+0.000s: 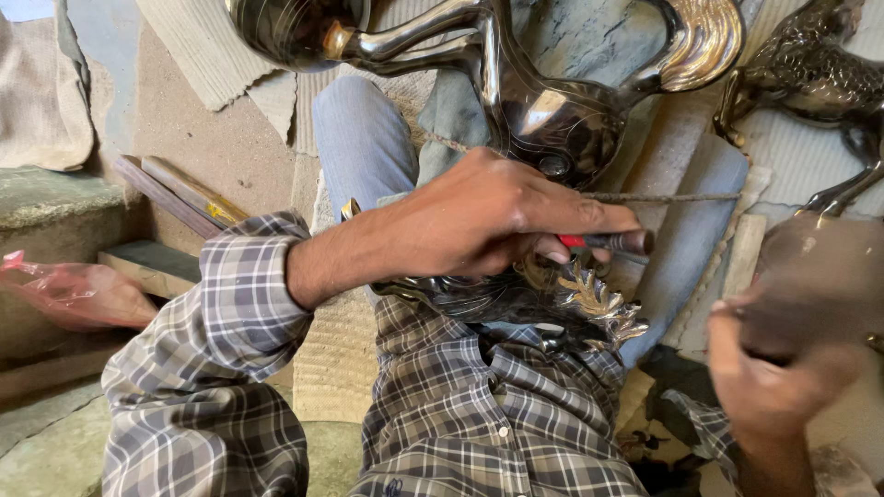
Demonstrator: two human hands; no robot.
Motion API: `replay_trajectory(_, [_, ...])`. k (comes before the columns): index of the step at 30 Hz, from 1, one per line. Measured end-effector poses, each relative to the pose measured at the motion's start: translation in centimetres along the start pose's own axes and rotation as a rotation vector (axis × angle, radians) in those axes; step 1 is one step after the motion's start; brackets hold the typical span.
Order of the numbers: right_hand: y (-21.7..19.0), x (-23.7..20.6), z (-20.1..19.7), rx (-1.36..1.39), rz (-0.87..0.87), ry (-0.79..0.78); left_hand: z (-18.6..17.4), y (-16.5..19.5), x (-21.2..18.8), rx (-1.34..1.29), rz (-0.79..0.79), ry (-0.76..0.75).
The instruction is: The person uses a hammer and chisel to engrave a honeycomb pattern onto the surface of a metal sculpture. They repeatedly strike the chisel to create small indentations, working methodically across the curved surface.
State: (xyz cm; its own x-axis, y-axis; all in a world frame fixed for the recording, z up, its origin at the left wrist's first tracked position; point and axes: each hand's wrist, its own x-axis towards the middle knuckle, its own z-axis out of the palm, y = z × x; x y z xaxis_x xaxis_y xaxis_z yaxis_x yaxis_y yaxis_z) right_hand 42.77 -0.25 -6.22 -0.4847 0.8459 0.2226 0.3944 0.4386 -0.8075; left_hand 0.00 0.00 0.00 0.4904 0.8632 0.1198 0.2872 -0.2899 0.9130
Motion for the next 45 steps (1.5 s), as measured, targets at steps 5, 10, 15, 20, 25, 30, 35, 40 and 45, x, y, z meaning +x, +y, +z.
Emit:
replay_trajectory(5, [-3.9,0.7,2.9,-0.006,0.066,0.048,-0.4,-0.5,1.4,0.042,0.209,-0.045])
replay_trajectory(10, [-3.7,0.3,3.7,-0.215,-0.119,0.061,-0.5,-0.2,2.5,-0.026,0.105,-0.362])
replay_trajectory(15, [-2.3,0.4,3.9,-0.38,-0.255,0.055,-0.8,-0.2,2.4,-0.068,0.157,-0.408])
replay_trajectory(20, [-2.8,0.0,6.0,0.127,0.144,0.245,0.5,1.2,-0.2,-0.078,-0.013,0.307])
replay_trajectory(25, [-1.5,2.3,6.0,0.05,0.144,0.123,2.9,2.9,-2.5,-0.193,-0.268,0.623])
replay_trajectory(30, [-1.9,7.2,1.5,-0.08,0.089,-0.142,4.2,3.3,-3.2,-0.084,-0.197,0.681])
replay_trajectory(35, [-3.3,11.5,-1.0,-0.386,0.501,-0.51,4.3,3.1,-3.0,-0.082,-0.23,0.708])
replay_trajectory(40, [-4.7,16.4,-2.3,-0.405,0.238,-0.669,4.6,3.6,-2.9,-0.057,-0.228,0.723])
replay_trajectory(45, [-4.5,21.6,-1.4,-0.401,-0.242,-0.78,6.1,4.4,-3.0,-0.102,-0.239,0.869])
